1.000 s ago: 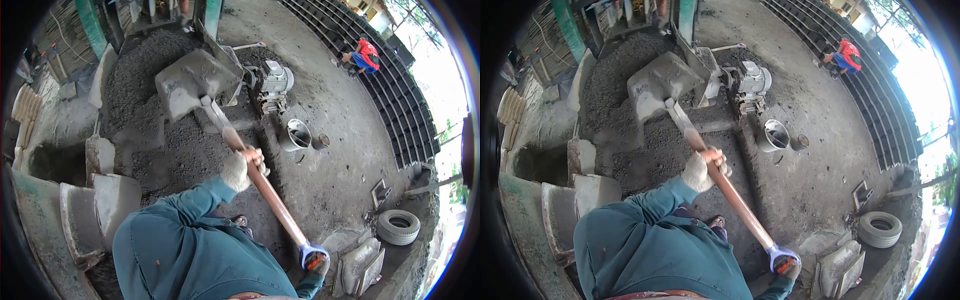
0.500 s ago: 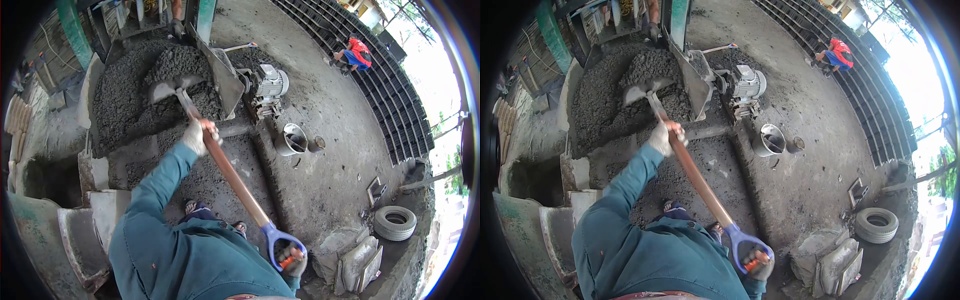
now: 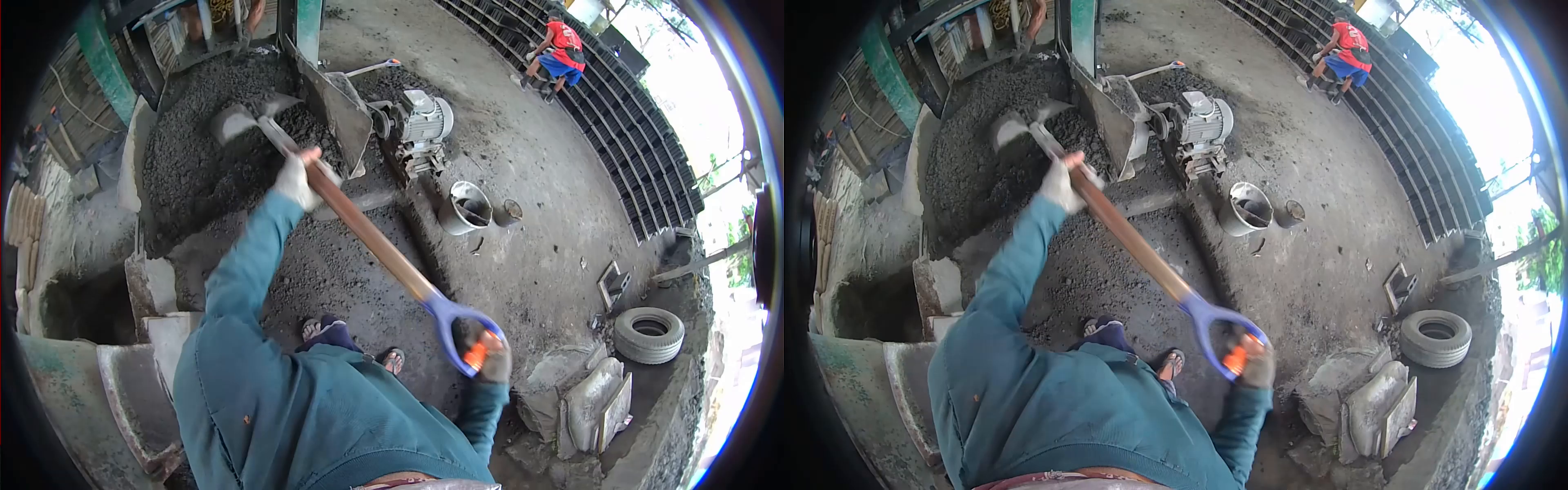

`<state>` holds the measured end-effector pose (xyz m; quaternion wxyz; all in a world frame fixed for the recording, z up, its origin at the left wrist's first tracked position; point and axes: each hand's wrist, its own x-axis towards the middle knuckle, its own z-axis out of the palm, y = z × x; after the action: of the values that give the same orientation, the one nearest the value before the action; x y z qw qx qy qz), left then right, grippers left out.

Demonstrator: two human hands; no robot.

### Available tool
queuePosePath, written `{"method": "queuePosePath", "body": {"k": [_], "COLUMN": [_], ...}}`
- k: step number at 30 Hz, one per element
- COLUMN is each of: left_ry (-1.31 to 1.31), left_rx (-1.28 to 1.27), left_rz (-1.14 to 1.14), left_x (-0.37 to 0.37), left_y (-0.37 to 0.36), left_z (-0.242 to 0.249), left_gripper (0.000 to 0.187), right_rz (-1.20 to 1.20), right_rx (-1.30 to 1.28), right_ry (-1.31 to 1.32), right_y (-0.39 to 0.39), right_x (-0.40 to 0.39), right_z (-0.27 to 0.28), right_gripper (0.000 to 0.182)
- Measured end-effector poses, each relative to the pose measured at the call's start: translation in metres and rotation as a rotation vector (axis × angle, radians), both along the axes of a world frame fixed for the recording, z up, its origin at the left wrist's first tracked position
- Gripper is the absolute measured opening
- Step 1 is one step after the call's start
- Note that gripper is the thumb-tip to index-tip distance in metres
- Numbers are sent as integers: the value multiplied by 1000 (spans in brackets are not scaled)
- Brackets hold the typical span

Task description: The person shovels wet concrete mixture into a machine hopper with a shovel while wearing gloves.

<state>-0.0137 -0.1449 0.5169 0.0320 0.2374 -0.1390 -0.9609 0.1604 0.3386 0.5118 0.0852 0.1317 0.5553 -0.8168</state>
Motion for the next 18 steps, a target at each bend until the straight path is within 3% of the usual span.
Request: {"method": "queuePosePath", "body": {"k": [1,3,5,8,10,12,14,18], "left_ry": [3,327,439,411,343,303,250,184], "left_rx": [198,25,109,143,219,281,275,218], "left_rz": [-78,-252,-421,-580,-591,-514,-571,-493], "left_x": [30,76,109,157,174,176,168,150], "left_y": [38,96,151,220,238,245,233,200], "left_z": [17,11,-6,-17,-22,-33,-52,-50], "left_gripper": [20,20,16,11,9,8,6,11], "right_rz": [-67,-151,-108,426,725,705,547,24], "right_rx": [-1,297,631,1489,1991,1838,1595,719], "right_ry": [-58,-171,-318,-312,-135,-53,-214,-426], "right_y": [48,144,201,251,186,204,218,227], "right_x": [11,51,96,159,156,179,193,204], "right_z": [-11,-62,-74,-45,43,52,51,35], "right_gripper": [18,16,18,20,30,23,20,18]}}
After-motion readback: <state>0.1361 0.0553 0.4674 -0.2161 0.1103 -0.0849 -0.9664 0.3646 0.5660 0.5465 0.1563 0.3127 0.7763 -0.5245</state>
